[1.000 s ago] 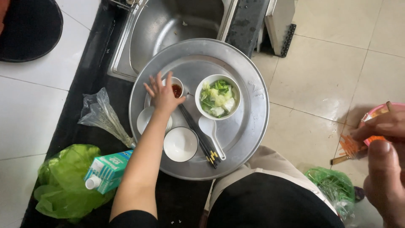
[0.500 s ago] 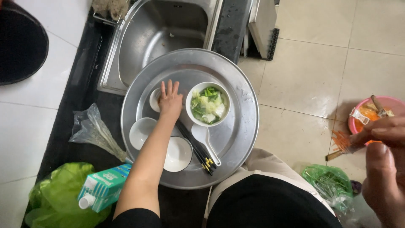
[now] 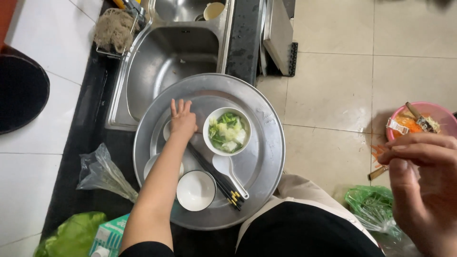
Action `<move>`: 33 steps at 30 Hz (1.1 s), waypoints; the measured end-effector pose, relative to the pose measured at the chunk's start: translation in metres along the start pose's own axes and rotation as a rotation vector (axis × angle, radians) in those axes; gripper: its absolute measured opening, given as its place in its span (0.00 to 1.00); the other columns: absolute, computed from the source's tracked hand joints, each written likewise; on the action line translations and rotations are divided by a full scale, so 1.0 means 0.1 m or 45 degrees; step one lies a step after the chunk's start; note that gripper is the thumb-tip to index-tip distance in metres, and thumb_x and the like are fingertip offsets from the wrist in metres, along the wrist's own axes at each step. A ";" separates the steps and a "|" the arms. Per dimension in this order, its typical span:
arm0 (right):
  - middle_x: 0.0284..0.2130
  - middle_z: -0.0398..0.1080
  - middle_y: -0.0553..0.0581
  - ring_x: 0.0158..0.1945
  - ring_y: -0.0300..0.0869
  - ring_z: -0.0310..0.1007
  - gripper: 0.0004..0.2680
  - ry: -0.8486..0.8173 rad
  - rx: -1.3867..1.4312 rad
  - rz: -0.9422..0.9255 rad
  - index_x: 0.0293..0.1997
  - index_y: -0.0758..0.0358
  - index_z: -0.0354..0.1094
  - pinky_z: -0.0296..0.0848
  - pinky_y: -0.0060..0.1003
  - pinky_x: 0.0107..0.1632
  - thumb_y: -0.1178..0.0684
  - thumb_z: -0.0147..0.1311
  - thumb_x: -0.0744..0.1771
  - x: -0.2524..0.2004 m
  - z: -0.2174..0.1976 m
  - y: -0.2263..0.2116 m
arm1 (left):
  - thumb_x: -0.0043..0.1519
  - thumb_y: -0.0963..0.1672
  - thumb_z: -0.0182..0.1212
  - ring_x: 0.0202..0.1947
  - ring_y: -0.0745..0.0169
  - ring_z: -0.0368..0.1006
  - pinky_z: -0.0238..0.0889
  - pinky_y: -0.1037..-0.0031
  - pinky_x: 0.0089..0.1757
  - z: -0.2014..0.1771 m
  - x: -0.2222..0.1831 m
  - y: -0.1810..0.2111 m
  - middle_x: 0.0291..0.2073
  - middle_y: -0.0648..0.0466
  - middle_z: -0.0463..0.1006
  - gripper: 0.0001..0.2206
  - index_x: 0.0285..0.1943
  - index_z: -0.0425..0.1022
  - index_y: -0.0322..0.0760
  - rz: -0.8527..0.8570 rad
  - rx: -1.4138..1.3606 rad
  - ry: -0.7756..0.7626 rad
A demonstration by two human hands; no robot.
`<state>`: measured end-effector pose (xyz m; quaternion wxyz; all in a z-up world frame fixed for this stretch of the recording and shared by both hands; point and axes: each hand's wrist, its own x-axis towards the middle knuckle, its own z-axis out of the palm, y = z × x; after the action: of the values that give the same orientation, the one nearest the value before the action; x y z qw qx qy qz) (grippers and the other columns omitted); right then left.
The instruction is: Preparing and serving food by grating carrots, washing dishes, and transferring cooked vegetables from a pot to a bowl.
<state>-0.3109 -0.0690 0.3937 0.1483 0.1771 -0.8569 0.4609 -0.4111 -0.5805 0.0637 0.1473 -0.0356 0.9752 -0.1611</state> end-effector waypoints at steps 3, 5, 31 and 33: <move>0.49 0.67 0.68 0.59 0.48 0.70 0.01 0.024 0.094 0.062 0.54 0.71 0.59 0.74 0.37 0.64 0.65 0.45 0.76 -0.07 0.01 0.03 | 0.50 0.51 0.74 0.77 0.42 0.43 0.14 0.41 0.72 -0.14 0.00 -0.05 0.73 0.54 0.59 0.11 0.40 0.89 0.55 0.084 -0.050 -0.095; 0.51 0.66 0.72 0.58 0.51 0.69 0.02 0.044 0.077 0.036 0.54 0.75 0.59 0.74 0.39 0.64 0.65 0.44 0.77 -0.10 0.00 0.05 | 0.52 0.51 0.76 0.78 0.40 0.39 0.14 0.40 0.72 -0.20 -0.03 -0.05 0.77 0.52 0.54 0.13 0.45 0.87 0.59 0.194 -0.012 -0.180; 0.51 0.66 0.71 0.61 0.52 0.69 0.01 0.115 0.038 0.077 0.54 0.75 0.60 0.73 0.41 0.68 0.66 0.45 0.77 -0.15 -0.17 0.22 | 0.68 0.48 0.62 0.77 0.27 0.36 0.30 0.32 0.67 -1.88 0.37 -1.01 0.79 0.33 0.41 0.36 0.83 0.50 0.36 -0.694 -0.707 0.453; 0.51 0.66 0.72 0.61 0.53 0.70 0.02 0.132 0.064 0.083 0.54 0.75 0.59 0.74 0.41 0.68 0.65 0.45 0.77 -0.12 -0.15 0.25 | 0.67 0.50 0.65 0.79 0.29 0.31 0.30 0.30 0.68 -2.43 -0.12 -0.59 0.79 0.33 0.38 0.40 0.85 0.45 0.38 -0.634 -0.797 0.512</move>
<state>-0.3100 -0.0414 0.3784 0.1730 0.1288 -0.8415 0.4953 -0.4707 -0.5609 0.3059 -0.1063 -0.2802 0.9480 0.1074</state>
